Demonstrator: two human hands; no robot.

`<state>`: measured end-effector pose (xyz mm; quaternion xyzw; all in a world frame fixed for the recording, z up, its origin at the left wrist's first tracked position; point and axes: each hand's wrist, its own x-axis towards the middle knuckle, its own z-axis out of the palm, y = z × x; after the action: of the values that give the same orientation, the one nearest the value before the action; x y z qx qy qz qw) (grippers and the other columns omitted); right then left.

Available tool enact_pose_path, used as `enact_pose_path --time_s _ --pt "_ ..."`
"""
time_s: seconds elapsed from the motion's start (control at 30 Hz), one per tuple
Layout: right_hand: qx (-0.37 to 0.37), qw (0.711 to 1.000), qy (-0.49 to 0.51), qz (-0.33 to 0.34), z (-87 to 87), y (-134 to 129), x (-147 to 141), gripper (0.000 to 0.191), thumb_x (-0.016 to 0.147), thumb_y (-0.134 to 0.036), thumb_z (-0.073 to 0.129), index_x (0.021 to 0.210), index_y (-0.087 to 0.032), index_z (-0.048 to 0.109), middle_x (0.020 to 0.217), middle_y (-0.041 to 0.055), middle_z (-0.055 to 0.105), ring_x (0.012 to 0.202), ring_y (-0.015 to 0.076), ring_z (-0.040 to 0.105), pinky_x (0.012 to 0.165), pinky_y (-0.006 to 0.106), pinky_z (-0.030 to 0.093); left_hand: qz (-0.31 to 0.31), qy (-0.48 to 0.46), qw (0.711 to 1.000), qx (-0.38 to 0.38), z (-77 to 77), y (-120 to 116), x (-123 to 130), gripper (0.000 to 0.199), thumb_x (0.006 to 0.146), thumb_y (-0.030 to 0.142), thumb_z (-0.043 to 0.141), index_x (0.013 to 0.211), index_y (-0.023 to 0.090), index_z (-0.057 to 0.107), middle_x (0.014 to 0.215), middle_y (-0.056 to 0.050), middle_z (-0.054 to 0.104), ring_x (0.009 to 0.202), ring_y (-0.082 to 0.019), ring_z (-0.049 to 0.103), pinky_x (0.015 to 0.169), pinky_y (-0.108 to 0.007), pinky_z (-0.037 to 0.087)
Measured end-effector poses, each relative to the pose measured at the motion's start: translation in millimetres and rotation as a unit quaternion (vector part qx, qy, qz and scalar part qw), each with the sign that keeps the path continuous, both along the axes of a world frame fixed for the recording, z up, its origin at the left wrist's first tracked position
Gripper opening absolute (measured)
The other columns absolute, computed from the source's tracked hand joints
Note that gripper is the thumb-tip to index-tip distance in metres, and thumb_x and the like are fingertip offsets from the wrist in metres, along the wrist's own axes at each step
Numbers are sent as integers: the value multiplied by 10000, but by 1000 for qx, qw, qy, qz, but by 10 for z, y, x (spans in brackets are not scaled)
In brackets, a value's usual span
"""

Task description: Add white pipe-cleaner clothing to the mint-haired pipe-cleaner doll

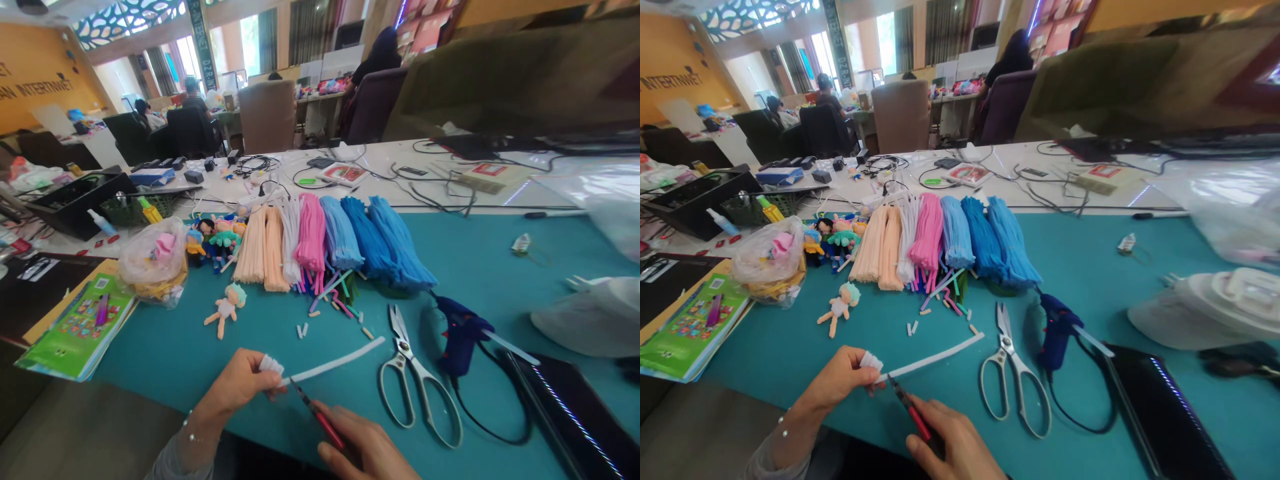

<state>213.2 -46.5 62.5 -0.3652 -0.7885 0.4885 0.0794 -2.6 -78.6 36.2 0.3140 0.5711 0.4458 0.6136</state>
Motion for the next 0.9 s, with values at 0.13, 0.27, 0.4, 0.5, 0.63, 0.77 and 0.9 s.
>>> enact_pose_path --time_s 0.13,0.27,0.4,0.5,0.63,0.77,0.9 --pt "-16 1000 -2 14 61 16 -23 459 842 -485 525 1221 -239 605 1051 81 692 958 245 628 869 343 470 14 -6 1000 0 -4 -4 26 341 492 426 771 562 113 652 536 -33 633 481 -123 518 496 -271 440" --pt "-6 1000 4 3 61 15 -35 435 838 -460 536 1208 -244 614 1101 82 679 1007 252 613 885 345 463 17 -13 1000 0 -16 -11 47 328 497 417 772 563 116 659 538 -29 639 477 -121 517 494 -268 440" --pt "3 1000 2 -9 19 10 -26 426 834 -430 530 1201 -232 623 1116 87 677 1034 256 605 903 337 456 20 -15 1000 -3 -19 -23 47 343 513 434 769 589 112 676 561 -37 651 488 -125 526 499 -270 445" --pt "-2 1000 -8 -4 4 18 -20 437 829 -431 525 1207 -232 619 1132 94 670 1040 254 601 921 345 446 8 -19 1000 -5 -11 -37 28 353 538 443 762 621 107 692 595 -52 670 506 -128 534 501 -269 450" --pt "-5 1000 -24 8 -11 32 -19 456 826 -432 517 1225 -231 606 1140 98 668 1066 261 586 952 370 420 -33 -19 999 -3 -16 -58 -10 380 547 458 759 653 97 709 640 -69 685 509 -127 535 502 -271 453" --pt "-10 1000 -27 11 -38 36 -17 472 830 -451 514 1246 -240 588 1179 96 652 1129 272 552 982 384 393 -50 -4 999 -2 -35 -66 -26 372 546 447 760 659 95 717 629 -68 683 506 -129 544 528 -280 462" --pt "-18 999 -30 10 -37 42 -23 474 827 -461 527 1238 -235 594 1217 98 630 1119 276 559 957 384 414 -47 7 999 -3 -29 -58 -13 334 549 429 754 608 104 708 583 -56 669 491 -131 543 527 -277 458"
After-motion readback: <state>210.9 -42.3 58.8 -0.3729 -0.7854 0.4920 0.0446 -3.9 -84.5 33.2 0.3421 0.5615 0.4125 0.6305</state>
